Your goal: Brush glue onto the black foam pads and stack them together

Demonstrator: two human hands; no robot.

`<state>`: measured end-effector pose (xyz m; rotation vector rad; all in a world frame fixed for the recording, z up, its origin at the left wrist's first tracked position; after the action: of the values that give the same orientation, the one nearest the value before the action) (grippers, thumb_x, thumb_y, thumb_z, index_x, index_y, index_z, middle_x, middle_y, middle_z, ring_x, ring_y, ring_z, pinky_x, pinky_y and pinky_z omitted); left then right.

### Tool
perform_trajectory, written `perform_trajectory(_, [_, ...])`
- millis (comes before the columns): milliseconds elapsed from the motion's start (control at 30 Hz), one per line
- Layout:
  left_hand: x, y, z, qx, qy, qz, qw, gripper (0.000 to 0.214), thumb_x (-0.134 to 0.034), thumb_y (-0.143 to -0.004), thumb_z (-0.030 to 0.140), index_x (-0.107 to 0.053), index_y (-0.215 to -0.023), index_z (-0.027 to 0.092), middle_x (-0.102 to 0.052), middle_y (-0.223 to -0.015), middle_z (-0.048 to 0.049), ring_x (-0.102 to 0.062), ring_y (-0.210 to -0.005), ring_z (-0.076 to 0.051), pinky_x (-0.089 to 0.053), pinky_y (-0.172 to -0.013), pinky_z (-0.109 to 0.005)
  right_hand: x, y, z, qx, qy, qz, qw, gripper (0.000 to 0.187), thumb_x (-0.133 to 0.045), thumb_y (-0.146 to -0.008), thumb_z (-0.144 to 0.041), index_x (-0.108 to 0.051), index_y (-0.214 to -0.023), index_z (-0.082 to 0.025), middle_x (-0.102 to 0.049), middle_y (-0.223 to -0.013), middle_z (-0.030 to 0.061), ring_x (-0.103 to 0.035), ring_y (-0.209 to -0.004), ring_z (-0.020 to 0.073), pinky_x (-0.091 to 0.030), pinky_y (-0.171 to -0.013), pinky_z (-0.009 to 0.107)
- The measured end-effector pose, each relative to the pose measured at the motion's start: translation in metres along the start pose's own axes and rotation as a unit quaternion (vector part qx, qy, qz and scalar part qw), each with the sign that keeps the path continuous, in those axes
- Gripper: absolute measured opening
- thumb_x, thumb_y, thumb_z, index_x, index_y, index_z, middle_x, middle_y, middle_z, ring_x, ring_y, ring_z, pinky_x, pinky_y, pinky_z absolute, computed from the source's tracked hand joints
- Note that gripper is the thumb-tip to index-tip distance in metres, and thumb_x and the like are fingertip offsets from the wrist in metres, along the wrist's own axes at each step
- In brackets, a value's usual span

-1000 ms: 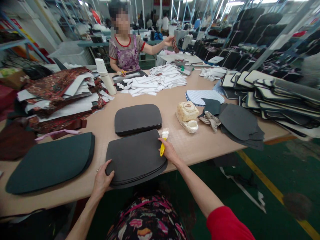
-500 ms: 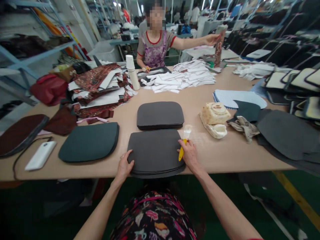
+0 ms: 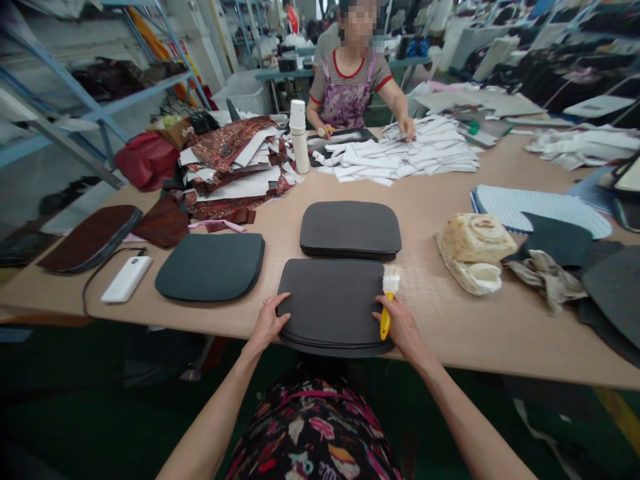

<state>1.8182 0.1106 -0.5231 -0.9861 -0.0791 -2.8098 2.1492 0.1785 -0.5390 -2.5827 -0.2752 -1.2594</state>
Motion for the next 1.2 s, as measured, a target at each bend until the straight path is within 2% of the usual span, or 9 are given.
perform_trajectory(333, [-0.002,0.002,-0.002,-0.010,-0.049,-0.012,0.999,0.056,-0.058,-0.069,0.004,-0.049,-0.121,0.019,-0.053,-0.114,-0.0080,-0.050,-0.108,-0.021,-0.041,-0.096,-0.040,-0.005,0.002,0.007,0.002,0.016,-0.001,1.000,0.036,-0.047,-0.079,-0.044,-0.061,-0.099,-0.017,-0.055,-0.086,0.0091,-0.057,-0.079,0.0242,-0.047,-0.072,0.037])
perform_trajectory(467, [0.002,0.003,-0.007,0.002,-0.093,0.001,0.996,0.063,-0.064,-0.067,0.008,-0.046,-0.126,0.020,-0.037,-0.134,-0.0129,-0.038,-0.122,-0.027,-0.033,-0.102,-0.046,-0.006,0.002,0.009,0.002,0.018,0.001,1.000,0.037,-0.048,-0.078,-0.046,-0.062,-0.097,-0.017,-0.055,-0.084,0.0085,-0.058,-0.077,0.0239,-0.047,-0.072,0.037])
perform_trajectory(567, [0.008,0.002,-0.010,0.014,-0.118,0.006,0.993,0.070,-0.071,-0.064,0.012,-0.044,-0.128,0.019,-0.029,-0.140,-0.0156,-0.033,-0.126,-0.031,-0.030,-0.102,-0.048,-0.006,0.002,0.008,0.001,0.019,0.002,1.000,0.036,-0.048,-0.078,-0.045,-0.062,-0.097,-0.018,-0.056,-0.086,0.0084,-0.058,-0.078,0.0236,-0.047,-0.073,0.037])
perform_trajectory(667, [0.011,0.001,-0.011,0.014,-0.134,-0.003,0.991,0.069,-0.072,-0.064,0.015,-0.045,-0.128,0.021,-0.029,-0.140,-0.0149,-0.034,-0.125,-0.032,-0.031,-0.101,-0.048,-0.005,0.002,0.007,-0.005,0.023,0.002,1.000,0.036,-0.048,-0.079,-0.045,-0.062,-0.098,-0.018,-0.056,-0.086,0.0086,-0.058,-0.079,0.0240,-0.047,-0.072,0.037])
perform_trajectory(800, [0.011,0.002,-0.004,-0.001,-0.149,-0.025,0.988,0.054,-0.069,-0.067,0.015,-0.055,-0.117,0.026,-0.029,-0.141,-0.0104,-0.031,-0.126,-0.031,-0.032,-0.100,-0.048,-0.005,0.002,0.006,-0.008,0.026,-0.003,1.000,0.034,-0.049,-0.079,-0.044,-0.062,-0.099,-0.018,-0.055,-0.085,0.0080,-0.058,-0.078,0.0234,-0.048,-0.071,0.036])
perform_trajectory(900, [0.014,0.005,0.002,-0.011,-0.155,-0.033,0.987,0.045,-0.068,-0.067,0.012,-0.059,-0.110,0.024,-0.033,-0.139,-0.0104,-0.030,-0.126,-0.031,-0.031,-0.101,-0.048,-0.005,0.006,0.003,0.007,0.023,0.004,1.000,0.032,-0.048,-0.080,-0.043,-0.062,-0.097,-0.019,-0.055,-0.084,0.0078,-0.059,-0.076,0.0224,-0.049,-0.068,0.035])
perform_trajectory(1033, [0.020,0.016,0.006,-0.027,-0.149,-0.040,0.988,0.045,-0.065,-0.066,0.009,-0.059,-0.109,0.024,-0.036,-0.136,-0.0101,-0.029,-0.126,-0.031,-0.032,-0.101,-0.049,-0.006,0.019,0.001,0.022,0.020,0.027,0.999,0.032,-0.044,-0.084,-0.043,-0.063,-0.094,-0.019,-0.056,-0.082,0.0078,-0.061,-0.072,0.0215,-0.051,-0.063,0.033])
perform_trajectory(1200, [0.023,0.019,0.003,-0.045,-0.128,-0.024,0.990,0.037,-0.065,-0.069,0.014,-0.060,-0.105,0.023,-0.041,-0.132,-0.0096,-0.031,-0.125,-0.031,-0.034,-0.100,-0.051,-0.011,0.032,-0.002,0.053,0.042,0.047,0.997,0.029,-0.047,-0.086,-0.040,-0.060,-0.102,-0.020,-0.059,-0.090,0.0098,-0.063,-0.079,0.0219,-0.053,-0.065,0.033])
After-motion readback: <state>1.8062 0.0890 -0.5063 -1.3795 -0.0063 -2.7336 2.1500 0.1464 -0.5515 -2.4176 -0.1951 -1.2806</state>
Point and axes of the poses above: each hand's wrist, its own y-axis away from the middle knuckle, its own x-axis out of the back of the hand, z = x × y, the point moved 5 cm from there along -y, towards the middle knuckle
